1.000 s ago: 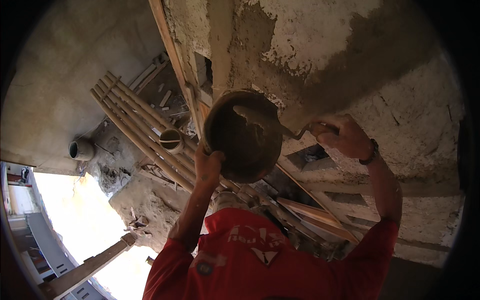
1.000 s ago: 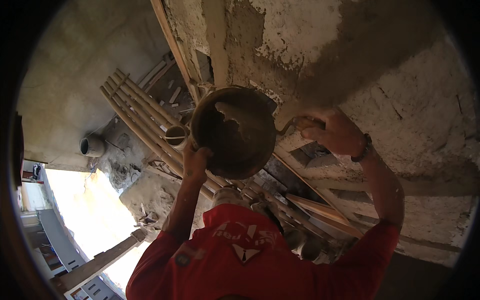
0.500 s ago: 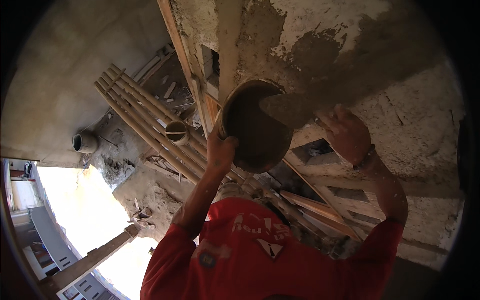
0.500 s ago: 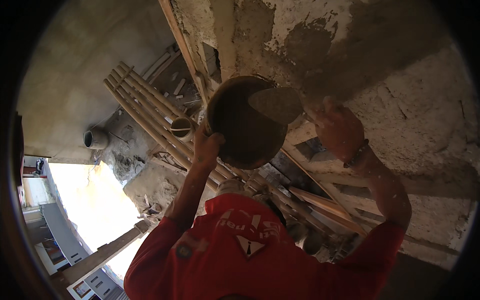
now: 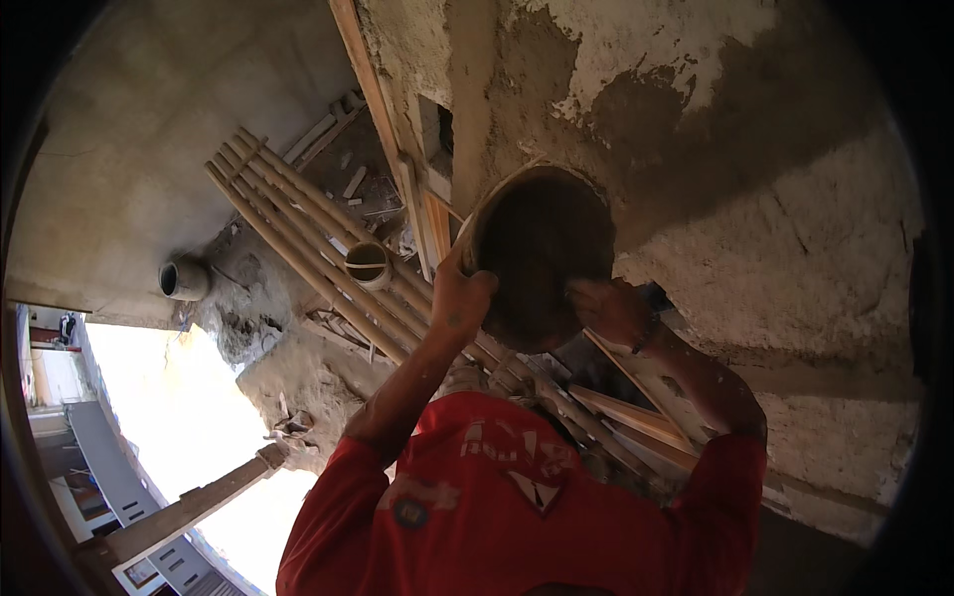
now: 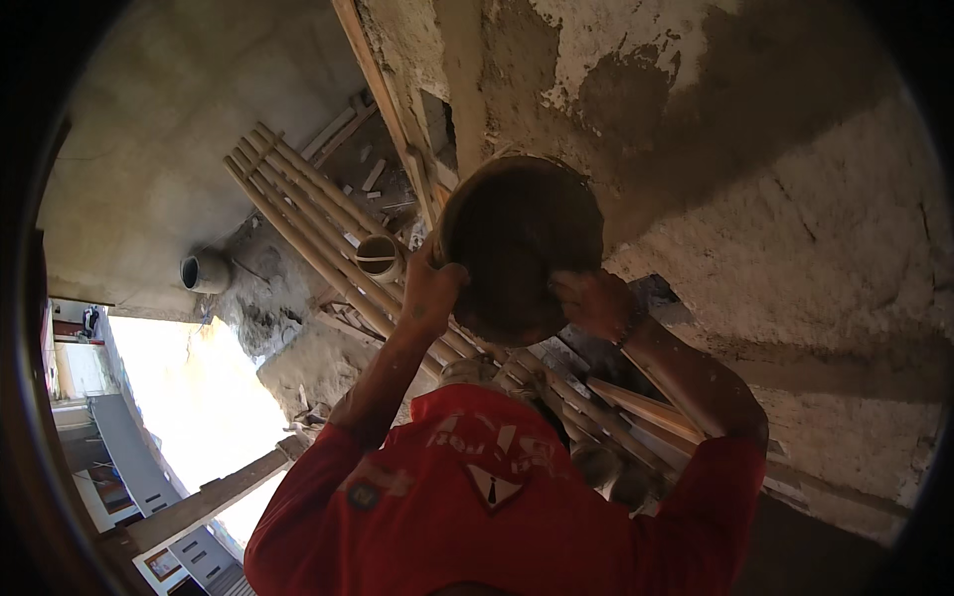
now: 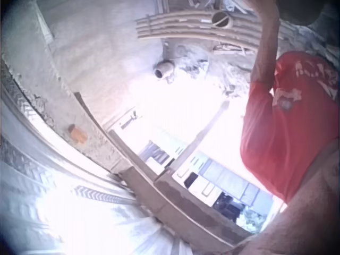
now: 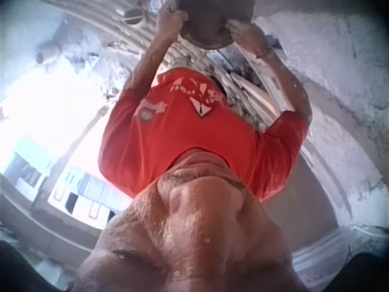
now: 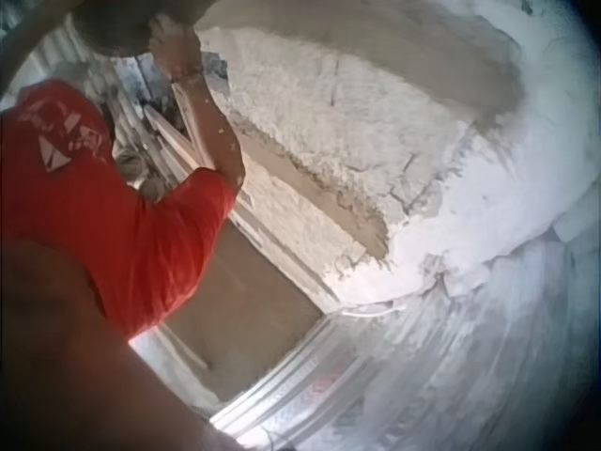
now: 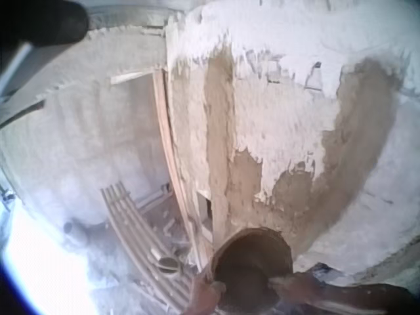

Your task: The person applies wet cement from a bucket onto a wall using a trowel while sitting on a bamboo scaffold.

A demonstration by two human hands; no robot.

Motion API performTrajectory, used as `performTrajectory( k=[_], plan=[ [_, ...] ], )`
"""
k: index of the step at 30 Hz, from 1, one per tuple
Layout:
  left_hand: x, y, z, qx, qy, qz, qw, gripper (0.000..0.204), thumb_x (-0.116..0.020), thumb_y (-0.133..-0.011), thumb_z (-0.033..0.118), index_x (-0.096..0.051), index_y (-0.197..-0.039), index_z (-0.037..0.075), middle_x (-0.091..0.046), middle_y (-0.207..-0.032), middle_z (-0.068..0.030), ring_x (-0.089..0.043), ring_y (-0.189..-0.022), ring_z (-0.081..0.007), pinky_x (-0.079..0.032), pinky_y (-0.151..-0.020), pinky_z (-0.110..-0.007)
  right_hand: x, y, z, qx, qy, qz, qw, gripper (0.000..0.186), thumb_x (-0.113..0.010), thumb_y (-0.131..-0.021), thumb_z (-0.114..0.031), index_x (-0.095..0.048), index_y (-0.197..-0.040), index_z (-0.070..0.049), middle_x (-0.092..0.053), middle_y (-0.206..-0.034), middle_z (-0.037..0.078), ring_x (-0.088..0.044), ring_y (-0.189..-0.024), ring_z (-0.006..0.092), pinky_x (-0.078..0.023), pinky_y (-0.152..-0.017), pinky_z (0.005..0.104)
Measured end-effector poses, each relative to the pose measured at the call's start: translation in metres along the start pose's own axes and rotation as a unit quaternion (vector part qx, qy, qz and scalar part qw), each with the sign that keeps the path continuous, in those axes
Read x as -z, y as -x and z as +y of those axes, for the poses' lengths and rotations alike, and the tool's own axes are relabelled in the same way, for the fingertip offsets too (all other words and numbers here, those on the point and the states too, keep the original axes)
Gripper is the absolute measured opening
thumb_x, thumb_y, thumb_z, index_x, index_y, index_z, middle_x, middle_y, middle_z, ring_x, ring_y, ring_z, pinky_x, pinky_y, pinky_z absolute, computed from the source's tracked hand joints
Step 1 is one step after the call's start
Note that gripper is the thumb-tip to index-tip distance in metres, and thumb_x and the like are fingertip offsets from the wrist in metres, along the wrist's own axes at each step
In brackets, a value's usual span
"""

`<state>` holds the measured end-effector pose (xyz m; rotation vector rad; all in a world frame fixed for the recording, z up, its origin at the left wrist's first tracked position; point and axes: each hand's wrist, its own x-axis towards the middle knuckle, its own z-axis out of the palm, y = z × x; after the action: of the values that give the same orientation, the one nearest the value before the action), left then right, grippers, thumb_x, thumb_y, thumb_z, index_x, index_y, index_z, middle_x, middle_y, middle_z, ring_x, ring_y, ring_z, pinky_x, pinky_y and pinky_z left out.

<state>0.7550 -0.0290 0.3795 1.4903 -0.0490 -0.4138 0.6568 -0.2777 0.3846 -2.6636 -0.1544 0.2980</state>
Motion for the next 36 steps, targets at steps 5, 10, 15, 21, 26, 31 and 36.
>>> performTrajectory(
  k=[5,10,15,21,26,31,36],
  plan=[
    [0.01,0.006,0.013,0.034,0.08,0.022,0.996,0.057,-0.053,-0.073,-0.006,-0.055,-0.13,-0.001,-0.066,-0.106,-0.0106,-0.063,-0.086,-0.0191,-0.053,-0.075,-0.03,0.046,0.014,-0.023,0.045,0.047,0.127,0.99,0.038,-0.068,-0.082,-0.021,-0.063,-0.118,-0.01,-0.07,-0.094,0.016,-0.068,-0.09,0.0363,-0.056,-0.081,0.0448],
    [0.023,0.006,0.003,0.027,0.103,0.056,0.993,0.056,-0.054,-0.074,-0.006,-0.055,-0.129,0.0,-0.066,-0.105,-0.0093,-0.064,-0.086,-0.0185,-0.054,-0.076,-0.03,0.134,0.022,-0.072,0.074,0.068,0.141,0.985,0.038,-0.072,-0.079,-0.018,-0.065,-0.114,-0.007,-0.07,-0.097,0.015,-0.068,-0.09,0.0344,-0.054,-0.082,0.0432],
    [0.04,0.011,-0.003,0.024,0.104,0.096,0.99,0.057,-0.053,-0.073,-0.007,-0.055,-0.13,-0.001,-0.067,-0.108,-0.0104,-0.065,-0.091,-0.0194,-0.054,-0.08,-0.031,0.182,0.008,-0.089,0.035,-0.035,0.021,0.999,0.047,-0.073,-0.077,-0.016,-0.062,-0.121,-0.003,-0.068,-0.105,0.014,-0.067,-0.095,0.0308,-0.052,-0.085,0.0391],
    [0.04,0.013,-0.02,0.016,0.106,0.09,0.99,0.058,-0.053,-0.071,-0.006,-0.055,-0.129,0.0,-0.066,-0.105,-0.0095,-0.064,-0.088,-0.0188,-0.054,-0.077,-0.03,0.198,-0.069,0.026,-0.029,0.165,0.218,0.961,0.047,-0.066,-0.088,-0.021,-0.06,-0.128,0.002,-0.068,-0.113,0.022,-0.067,-0.105,0.033,-0.051,-0.092,0.04],
    [0.053,0.011,-0.018,0.009,0.096,0.103,0.99,0.065,-0.052,-0.068,-0.004,-0.054,-0.133,-0.004,-0.067,-0.11,-0.0113,-0.064,-0.093,-0.0184,-0.052,-0.081,-0.03,0.252,-0.056,-0.02,0.048,0.144,0.345,0.926,0.048,-0.066,-0.087,-0.026,-0.06,-0.13,-0.004,-0.068,-0.113,0.021,-0.065,-0.104,0.0391,-0.05,-0.094,0.0427],
    [0.043,0.007,-0.006,-0.005,0.081,0.085,0.993,0.06,-0.053,-0.072,-0.003,-0.054,-0.131,-0.002,-0.064,-0.102,-0.0065,-0.061,-0.082,-0.0144,-0.05,-0.071,-0.026,0.173,-0.027,-0.041,0.071,0.206,0.103,0.97,0.046,-0.065,-0.085,-0.022,-0.061,-0.13,-0.011,-0.065,-0.118,0.015,-0.064,-0.104,0.0293,-0.05,-0.092,0.0396],
    [0.028,-0.004,0.007,-0.062,0.024,0.068,0.995,0.066,-0.052,-0.068,-0.002,-0.053,-0.134,-0.003,-0.064,-0.106,-0.0077,-0.061,-0.09,-0.0158,-0.05,-0.079,-0.028,0.07,-0.044,-0.031,0.077,0.449,0.086,0.886,0.042,-0.059,-0.085,-0.018,-0.06,-0.127,-0.012,-0.065,-0.1,0.016,-0.065,-0.091,0.0287,-0.053,-0.082,0.0423]
  ],
)
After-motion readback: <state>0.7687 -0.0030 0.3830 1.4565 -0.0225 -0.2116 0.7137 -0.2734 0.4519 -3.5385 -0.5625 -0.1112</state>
